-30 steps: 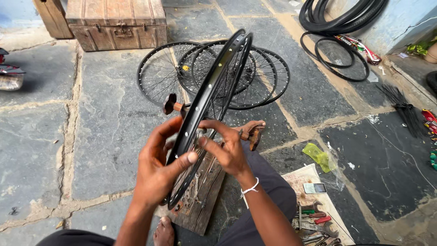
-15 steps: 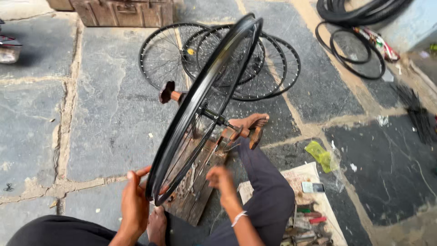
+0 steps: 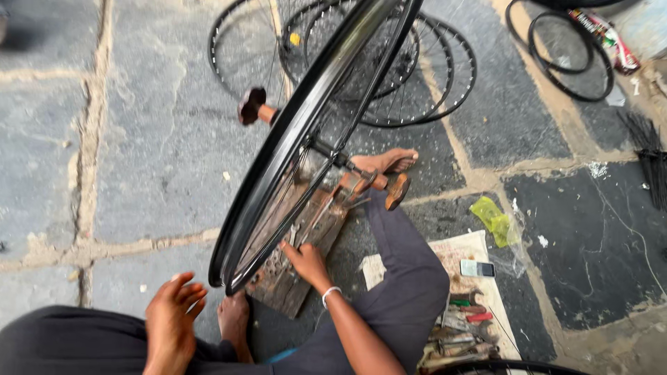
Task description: The person sits on the floor and works on a bicycle wheel rim, threading spokes through the holes in the rim and onto the hub. They use their hands to position and tighten the spokes, occasionally spinning the wheel to check alignment.
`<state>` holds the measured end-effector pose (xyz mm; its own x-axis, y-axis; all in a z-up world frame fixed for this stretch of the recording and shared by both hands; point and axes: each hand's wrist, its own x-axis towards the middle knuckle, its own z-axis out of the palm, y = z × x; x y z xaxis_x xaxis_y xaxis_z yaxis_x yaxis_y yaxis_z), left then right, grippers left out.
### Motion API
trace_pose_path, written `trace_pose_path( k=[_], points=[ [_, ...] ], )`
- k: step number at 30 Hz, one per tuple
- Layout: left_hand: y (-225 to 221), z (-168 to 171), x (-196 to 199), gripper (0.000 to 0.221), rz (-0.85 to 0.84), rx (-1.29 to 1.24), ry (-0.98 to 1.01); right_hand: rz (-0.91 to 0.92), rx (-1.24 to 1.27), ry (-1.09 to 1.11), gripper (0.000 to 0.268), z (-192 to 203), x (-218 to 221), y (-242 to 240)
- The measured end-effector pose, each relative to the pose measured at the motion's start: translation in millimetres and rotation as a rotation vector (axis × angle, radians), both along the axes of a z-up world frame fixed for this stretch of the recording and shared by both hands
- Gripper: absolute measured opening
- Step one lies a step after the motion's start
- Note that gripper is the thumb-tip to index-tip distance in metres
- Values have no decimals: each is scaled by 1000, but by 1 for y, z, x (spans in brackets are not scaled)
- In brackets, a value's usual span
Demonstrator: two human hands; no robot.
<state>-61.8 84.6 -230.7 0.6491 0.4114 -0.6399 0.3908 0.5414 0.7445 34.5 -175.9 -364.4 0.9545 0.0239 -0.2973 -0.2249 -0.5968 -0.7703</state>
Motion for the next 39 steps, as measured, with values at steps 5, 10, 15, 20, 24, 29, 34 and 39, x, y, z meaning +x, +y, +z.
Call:
trace_pose_path(
  k=[5, 10, 15, 20, 24, 29, 34, 39],
  points=[
    [-24, -36, 8, 27, -134, 244, -156, -11, 228, -13, 66, -20, -1, -2],
    [-42, -33, 8, 24, -265, 432, -230, 14, 199, -39, 69, -21, 4, -7],
    [-69, 10, -9, 27, -641, 799, -203, 17, 91, 32, 74, -6, 1, -5],
    [-78, 28, -9, 22, -569, 978, -397, 2, 137, 53, 72, 1, 2, -4],
    [-78, 28, -9, 20, -562, 961, -409, 6, 102, 39, 75, 4, 1, -4],
    [-78, 27, -6, 20, -578, 974, -427, 19, 81, 36, 76, 8, 4, -5],
    [-79, 33, -9, 29, -584, 1021, -290, -1, 130, 51, 73, -1, 0, -5],
    [-71, 89, -9, 15, -364, 1333, -765, 6, 91, -33, 76, -11, 5, -5]
  ],
)
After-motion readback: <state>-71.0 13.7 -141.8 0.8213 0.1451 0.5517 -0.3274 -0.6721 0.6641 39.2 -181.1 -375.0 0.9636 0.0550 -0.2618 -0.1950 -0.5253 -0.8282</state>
